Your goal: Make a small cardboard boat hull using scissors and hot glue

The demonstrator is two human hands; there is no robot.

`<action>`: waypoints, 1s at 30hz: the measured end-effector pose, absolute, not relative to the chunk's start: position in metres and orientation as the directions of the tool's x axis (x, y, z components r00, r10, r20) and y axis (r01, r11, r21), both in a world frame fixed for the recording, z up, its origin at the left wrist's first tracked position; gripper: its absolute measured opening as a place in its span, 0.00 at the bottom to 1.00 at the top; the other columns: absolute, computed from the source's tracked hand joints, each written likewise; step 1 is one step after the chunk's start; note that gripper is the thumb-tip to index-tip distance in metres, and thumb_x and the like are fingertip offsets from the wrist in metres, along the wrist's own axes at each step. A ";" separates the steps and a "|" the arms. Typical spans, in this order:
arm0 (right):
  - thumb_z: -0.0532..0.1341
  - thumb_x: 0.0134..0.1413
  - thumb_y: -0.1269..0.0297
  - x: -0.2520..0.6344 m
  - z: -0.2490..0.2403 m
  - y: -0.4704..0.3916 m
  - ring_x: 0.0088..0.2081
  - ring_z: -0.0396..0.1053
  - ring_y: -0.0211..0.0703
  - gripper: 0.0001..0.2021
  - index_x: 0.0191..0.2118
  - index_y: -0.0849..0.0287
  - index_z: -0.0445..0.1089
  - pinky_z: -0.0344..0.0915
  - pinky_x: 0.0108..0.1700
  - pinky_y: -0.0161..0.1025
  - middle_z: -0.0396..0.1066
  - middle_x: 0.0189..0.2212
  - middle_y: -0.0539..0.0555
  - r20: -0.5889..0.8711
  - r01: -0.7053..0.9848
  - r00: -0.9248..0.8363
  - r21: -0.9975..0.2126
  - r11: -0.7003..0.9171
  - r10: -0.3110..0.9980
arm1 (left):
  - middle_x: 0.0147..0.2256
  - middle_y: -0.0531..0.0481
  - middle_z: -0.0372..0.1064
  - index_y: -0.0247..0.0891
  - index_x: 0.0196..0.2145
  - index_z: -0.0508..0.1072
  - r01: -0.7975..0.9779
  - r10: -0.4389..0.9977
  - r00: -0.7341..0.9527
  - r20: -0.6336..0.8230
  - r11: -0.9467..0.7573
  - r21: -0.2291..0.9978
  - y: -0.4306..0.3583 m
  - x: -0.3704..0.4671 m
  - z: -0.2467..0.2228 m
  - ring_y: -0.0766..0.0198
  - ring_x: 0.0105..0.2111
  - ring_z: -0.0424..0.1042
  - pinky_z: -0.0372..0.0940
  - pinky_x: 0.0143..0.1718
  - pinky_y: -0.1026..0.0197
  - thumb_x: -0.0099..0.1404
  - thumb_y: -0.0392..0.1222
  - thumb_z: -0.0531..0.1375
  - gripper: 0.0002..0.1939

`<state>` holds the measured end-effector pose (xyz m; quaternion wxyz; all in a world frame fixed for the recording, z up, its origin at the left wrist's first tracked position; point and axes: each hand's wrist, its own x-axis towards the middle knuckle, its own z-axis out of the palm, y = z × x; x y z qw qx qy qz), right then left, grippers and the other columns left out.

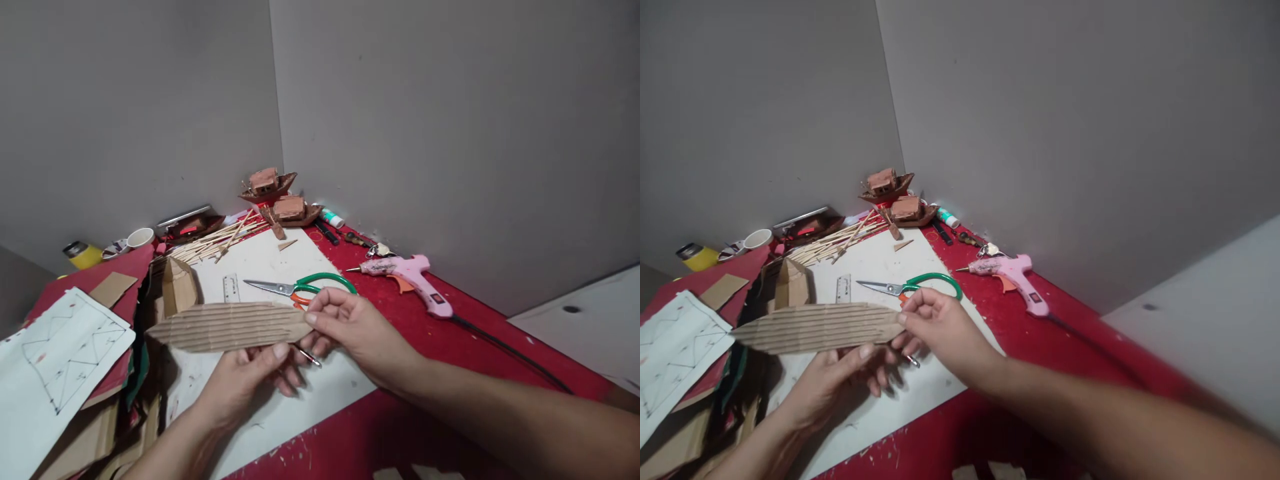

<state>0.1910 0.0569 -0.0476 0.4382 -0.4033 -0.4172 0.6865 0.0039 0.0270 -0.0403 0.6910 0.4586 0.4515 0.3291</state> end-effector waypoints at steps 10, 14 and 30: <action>0.61 0.52 0.67 0.190 -0.057 0.048 0.26 0.64 0.36 0.03 0.34 0.57 0.66 0.63 0.28 0.33 0.66 0.26 0.49 0.332 0.213 -0.175 -0.906 0.365 0.927 | 0.13 0.52 0.60 0.37 0.15 0.70 0.215 0.948 0.047 -0.315 0.299 0.930 0.023 0.004 -0.040 0.66 0.18 0.61 0.58 0.28 0.63 0.67 0.62 0.47 0.33; 0.59 0.58 0.70 0.191 -0.058 0.041 0.28 0.64 0.38 0.03 0.33 0.58 0.66 0.61 0.31 0.35 0.68 0.26 0.50 0.643 0.279 -0.413 -0.585 0.762 0.645 | 0.12 0.53 0.58 0.39 0.14 0.67 0.277 0.938 0.039 -0.344 0.320 0.906 0.020 0.008 -0.039 0.65 0.19 0.62 0.58 0.29 0.63 0.67 0.64 0.45 0.34; 0.55 0.61 0.68 0.183 -0.064 0.037 0.28 0.66 0.40 0.09 0.30 0.61 0.67 0.60 0.31 0.35 0.70 0.26 0.52 0.568 0.464 -0.573 -0.369 0.805 0.591 | 0.19 0.53 0.67 0.44 0.14 0.62 0.581 0.930 0.032 -0.366 0.281 0.764 0.009 0.016 -0.037 0.60 0.27 0.71 0.62 0.42 0.60 0.68 0.63 0.39 0.33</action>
